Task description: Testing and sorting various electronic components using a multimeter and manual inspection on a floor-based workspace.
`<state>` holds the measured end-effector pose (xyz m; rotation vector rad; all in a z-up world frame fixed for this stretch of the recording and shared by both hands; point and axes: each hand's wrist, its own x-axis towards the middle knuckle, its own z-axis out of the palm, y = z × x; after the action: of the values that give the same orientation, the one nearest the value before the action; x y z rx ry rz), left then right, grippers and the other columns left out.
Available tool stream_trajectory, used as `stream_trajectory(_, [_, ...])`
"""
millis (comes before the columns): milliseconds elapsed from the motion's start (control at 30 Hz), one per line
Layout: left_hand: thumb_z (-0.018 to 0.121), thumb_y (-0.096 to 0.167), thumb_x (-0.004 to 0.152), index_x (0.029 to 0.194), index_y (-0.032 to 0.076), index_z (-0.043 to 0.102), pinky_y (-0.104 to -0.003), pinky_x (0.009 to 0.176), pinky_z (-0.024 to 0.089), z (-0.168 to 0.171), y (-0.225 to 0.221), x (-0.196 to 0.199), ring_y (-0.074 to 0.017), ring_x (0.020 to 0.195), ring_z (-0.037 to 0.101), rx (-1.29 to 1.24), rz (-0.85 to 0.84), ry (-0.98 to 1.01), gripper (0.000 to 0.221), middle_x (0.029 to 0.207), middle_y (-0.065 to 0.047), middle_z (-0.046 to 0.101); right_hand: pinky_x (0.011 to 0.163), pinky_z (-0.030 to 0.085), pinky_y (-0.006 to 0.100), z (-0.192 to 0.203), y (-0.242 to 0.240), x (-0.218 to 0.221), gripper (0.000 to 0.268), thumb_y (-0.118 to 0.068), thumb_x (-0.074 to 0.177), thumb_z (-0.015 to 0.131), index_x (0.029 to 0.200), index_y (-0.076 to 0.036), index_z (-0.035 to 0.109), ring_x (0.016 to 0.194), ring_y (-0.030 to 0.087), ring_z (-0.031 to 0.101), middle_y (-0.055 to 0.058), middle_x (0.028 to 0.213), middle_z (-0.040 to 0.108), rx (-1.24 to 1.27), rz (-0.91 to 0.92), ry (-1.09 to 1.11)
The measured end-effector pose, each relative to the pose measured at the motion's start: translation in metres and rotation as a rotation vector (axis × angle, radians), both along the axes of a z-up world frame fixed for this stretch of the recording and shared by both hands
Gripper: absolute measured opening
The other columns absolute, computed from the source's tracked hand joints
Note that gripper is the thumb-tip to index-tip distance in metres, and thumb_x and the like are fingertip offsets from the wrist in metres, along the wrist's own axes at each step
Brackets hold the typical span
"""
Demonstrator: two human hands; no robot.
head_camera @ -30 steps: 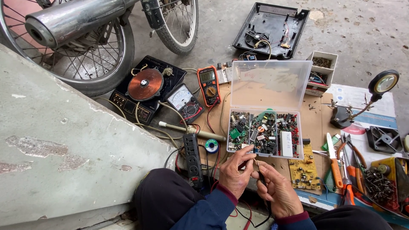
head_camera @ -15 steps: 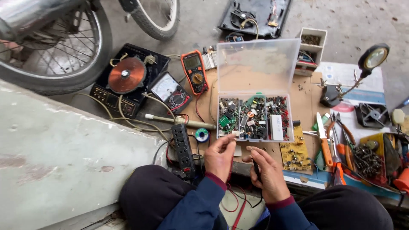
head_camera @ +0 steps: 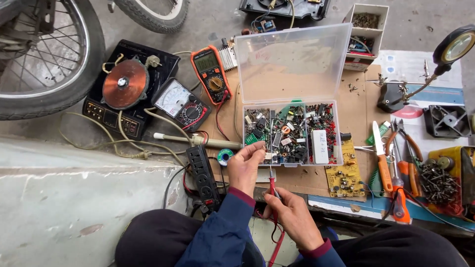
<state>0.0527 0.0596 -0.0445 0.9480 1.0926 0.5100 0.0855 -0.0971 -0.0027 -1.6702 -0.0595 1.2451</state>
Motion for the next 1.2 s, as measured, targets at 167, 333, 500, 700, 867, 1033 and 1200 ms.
stream_trajectory(167, [0.076, 0.004, 0.096, 0.115, 0.002, 0.089, -0.020, 0.069, 0.055, -0.010, -0.001, 0.010, -0.0064, 0.076, 0.065, 0.258, -0.160, 0.101, 0.024, 0.092, 0.000, 0.082, 0.058, 0.040, 0.028, -0.008, -0.005, 0.005, 0.025, -0.012, 0.106, 0.068, 0.105, 0.007, 0.085, 0.059, 0.020, 0.056, 0.018, 0.068, 0.076, 0.024, -0.094, 0.052])
stream_trajectory(333, [0.074, 0.005, 0.095, 0.117, 0.005, 0.089, -0.021, 0.069, 0.057, -0.006, -0.001, 0.006, -0.0067, 0.074, 0.067, 0.324, -0.257, 0.201, 0.027, 0.091, 0.000, 0.083, 0.041, 0.019, 0.027, -0.017, -0.017, 0.015, 0.026, -0.013, 0.107, 0.066, 0.126, 0.001, 0.078, 0.045, 0.011, 0.034, 0.015, 0.077, 0.073, 0.102, -0.520, 0.081])
stream_trajectory(500, [0.078, 0.005, 0.095, 0.115, 0.001, 0.087, -0.022, 0.073, 0.057, -0.017, -0.001, 0.009, -0.0092, 0.078, 0.068, 0.226, -0.234, 0.143, 0.023, 0.090, -0.003, 0.080, 0.040, 0.019, 0.027, -0.016, -0.014, 0.016, 0.028, -0.013, 0.107, 0.066, 0.129, 0.000, 0.079, 0.044, 0.010, 0.033, 0.015, 0.076, 0.072, 0.103, -0.569, 0.140])
stream_trajectory(700, [0.079, 0.002, 0.093, 0.115, -0.003, 0.085, -0.023, 0.074, 0.060, -0.016, -0.005, 0.017, -0.0121, 0.078, 0.070, 0.110, -0.231, 0.096, 0.023, 0.092, -0.008, 0.080, 0.043, 0.020, 0.027, -0.017, -0.013, 0.015, 0.031, -0.014, 0.106, 0.067, 0.130, 0.001, 0.079, 0.045, 0.012, 0.034, 0.016, 0.076, 0.072, 0.079, -0.572, 0.168])
stream_trajectory(867, [0.082, 0.004, 0.093, 0.113, -0.002, 0.086, -0.025, 0.075, 0.061, -0.010, -0.008, 0.023, -0.0127, 0.077, 0.070, 0.084, -0.213, 0.108, 0.021, 0.093, -0.008, 0.081, 0.042, 0.021, 0.028, -0.016, -0.013, 0.014, 0.032, -0.014, 0.105, 0.067, 0.130, 0.002, 0.079, 0.045, 0.013, 0.034, 0.017, 0.075, 0.071, 0.081, -0.555, 0.181])
stream_trajectory(1033, [0.079, 0.006, 0.095, 0.112, -0.004, 0.083, -0.026, 0.074, 0.061, -0.009, -0.008, 0.024, -0.0146, 0.076, 0.069, 0.070, -0.224, 0.079, 0.020, 0.091, -0.009, 0.079, 0.047, 0.023, 0.029, -0.015, -0.011, 0.014, 0.032, -0.013, 0.106, 0.068, 0.128, 0.005, 0.080, 0.051, 0.015, 0.037, 0.019, 0.077, 0.070, 0.070, -0.555, 0.197])
stream_trajectory(1200, [0.080, 0.009, 0.095, 0.111, 0.000, 0.086, -0.024, 0.069, 0.060, 0.004, -0.002, 0.027, -0.0125, 0.073, 0.069, 0.110, -0.211, 0.141, 0.020, 0.088, -0.006, 0.080, 0.044, 0.019, 0.030, -0.023, -0.008, 0.017, 0.032, -0.012, 0.107, 0.069, 0.131, 0.007, 0.080, 0.047, 0.016, 0.033, 0.023, 0.077, 0.071, -0.023, -0.561, 0.264])
